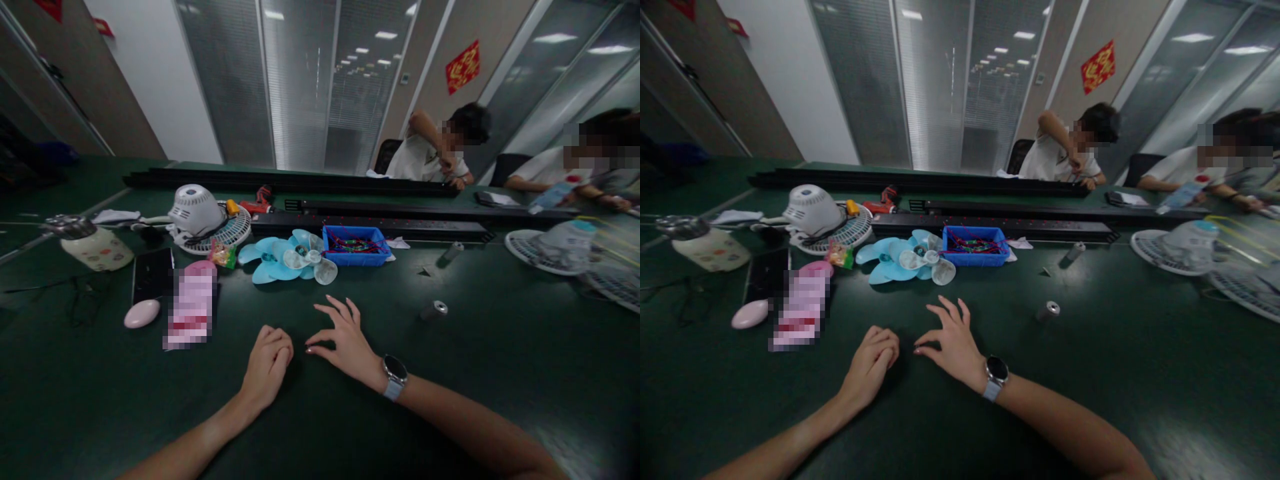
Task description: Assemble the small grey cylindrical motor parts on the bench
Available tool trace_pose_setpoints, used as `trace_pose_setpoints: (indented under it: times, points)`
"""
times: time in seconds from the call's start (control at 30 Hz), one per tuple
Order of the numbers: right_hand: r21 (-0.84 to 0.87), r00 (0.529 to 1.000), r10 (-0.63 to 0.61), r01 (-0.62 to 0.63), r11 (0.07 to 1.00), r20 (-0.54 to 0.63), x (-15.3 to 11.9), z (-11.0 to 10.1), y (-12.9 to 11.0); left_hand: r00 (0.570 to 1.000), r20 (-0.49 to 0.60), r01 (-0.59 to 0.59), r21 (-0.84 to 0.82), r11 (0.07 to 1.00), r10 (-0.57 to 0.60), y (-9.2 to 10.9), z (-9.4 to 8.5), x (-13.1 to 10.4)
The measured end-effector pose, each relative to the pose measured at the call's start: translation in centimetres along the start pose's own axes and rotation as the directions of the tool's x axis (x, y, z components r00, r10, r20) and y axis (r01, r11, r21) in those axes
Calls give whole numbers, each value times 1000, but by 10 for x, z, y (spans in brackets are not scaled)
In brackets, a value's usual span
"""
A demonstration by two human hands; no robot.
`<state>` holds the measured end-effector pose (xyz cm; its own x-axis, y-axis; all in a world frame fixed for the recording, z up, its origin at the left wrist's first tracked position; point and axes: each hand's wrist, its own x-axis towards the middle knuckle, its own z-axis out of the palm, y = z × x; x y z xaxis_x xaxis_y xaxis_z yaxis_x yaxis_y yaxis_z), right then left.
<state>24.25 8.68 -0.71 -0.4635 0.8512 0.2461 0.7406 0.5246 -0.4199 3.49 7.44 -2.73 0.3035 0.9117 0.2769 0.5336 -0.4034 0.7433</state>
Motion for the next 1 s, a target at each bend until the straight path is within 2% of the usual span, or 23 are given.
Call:
trace_pose_setpoints:
  times: [0.13,0.23,0.3,0.37,0.43,0.5,0.6,0.83,1.0]
  points:
    - [-14,999,26,-27,1000,-34,-8,-8,10,1000,-15,3,-1,1000,-3,1,0,0]
    - [-112,979,75,-97,989,-190,-24,-31,35,1000,-18,-8,-11,1000,7,1,0,1]
    - [-208,923,120,-206,956,-365,-41,-51,61,1000,-7,-18,-17,1000,18,1,-1,1]
    - [-285,841,151,-337,897,-519,-62,-73,90,1000,14,-21,-24,999,21,2,-1,1]
    - [-341,794,171,-430,836,-583,-83,-93,116,999,26,-18,-29,999,19,2,-1,1]
    - [-386,768,187,-497,777,-613,-101,-107,135,1000,26,-17,-30,999,17,3,-2,2]
    - [-424,756,204,-545,724,-622,-117,-115,149,999,27,-24,-26,999,25,3,-2,2]
    - [-426,764,232,-554,715,-603,-121,-109,153,998,43,-44,-20,999,45,2,-2,2]
    - [-421,748,263,-586,692,-610,-121,-109,150,997,64,-35,3,999,35,1,-1,2]
